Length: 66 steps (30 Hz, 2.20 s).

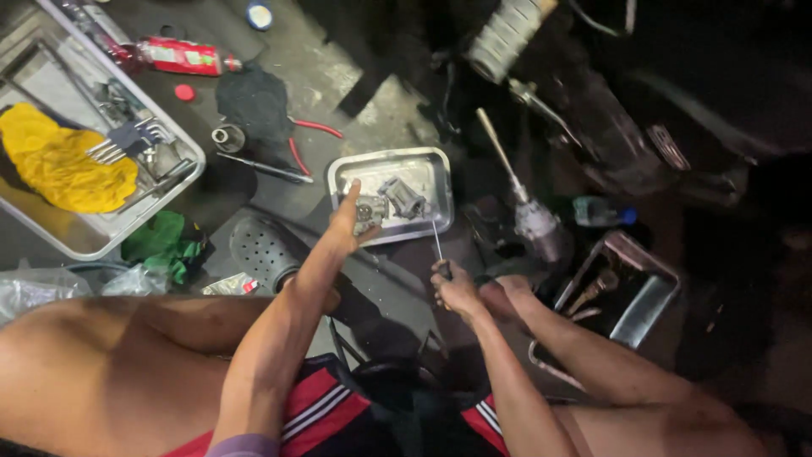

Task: Disassembling and cleaning a motorcycle carburetor using hand tools

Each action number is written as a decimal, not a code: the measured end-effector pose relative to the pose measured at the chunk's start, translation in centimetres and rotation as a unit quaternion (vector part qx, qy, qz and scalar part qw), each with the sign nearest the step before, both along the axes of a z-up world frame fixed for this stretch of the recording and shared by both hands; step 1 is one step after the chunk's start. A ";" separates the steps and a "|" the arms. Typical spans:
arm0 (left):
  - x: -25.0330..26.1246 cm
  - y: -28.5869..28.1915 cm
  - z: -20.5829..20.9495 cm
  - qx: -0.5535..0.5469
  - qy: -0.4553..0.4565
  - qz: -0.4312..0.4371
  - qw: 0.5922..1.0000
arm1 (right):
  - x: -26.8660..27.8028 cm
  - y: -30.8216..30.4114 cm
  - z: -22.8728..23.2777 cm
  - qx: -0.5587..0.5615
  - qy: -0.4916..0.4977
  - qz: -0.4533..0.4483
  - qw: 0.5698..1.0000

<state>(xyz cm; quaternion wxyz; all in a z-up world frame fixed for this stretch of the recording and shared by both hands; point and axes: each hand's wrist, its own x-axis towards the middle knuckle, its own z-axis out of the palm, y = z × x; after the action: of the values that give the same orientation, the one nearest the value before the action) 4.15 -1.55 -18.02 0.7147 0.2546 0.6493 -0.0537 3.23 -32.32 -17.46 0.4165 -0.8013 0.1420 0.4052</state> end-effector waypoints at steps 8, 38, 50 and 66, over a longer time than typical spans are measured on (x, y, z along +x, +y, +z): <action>0.1 0.9 1.0 -0.035 -0.013 -0.008 0.999 | 3.0 5.4 -1.3 0.008 -0.076 0.053 0.996; 4.3 -10.2 -6.0 0.136 -0.148 -0.002 0.980 | 5.8 14.0 5.1 0.153 -0.107 -0.247 0.951; 2.1 -10.0 0.1 -0.008 -0.244 0.034 0.969 | 4.8 14.7 6.5 0.209 -0.044 -0.296 0.931; 1.3 -8.1 13.8 -0.114 -0.270 0.029 0.956 | 6.1 10.5 12.4 0.063 -0.414 0.065 0.906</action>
<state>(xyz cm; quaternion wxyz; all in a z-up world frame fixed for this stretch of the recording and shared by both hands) 5.48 -9.64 -4.26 0.8889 0.1577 0.4287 -0.0361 9.33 -21.86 -5.05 0.4602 -0.8766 -0.1211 0.0716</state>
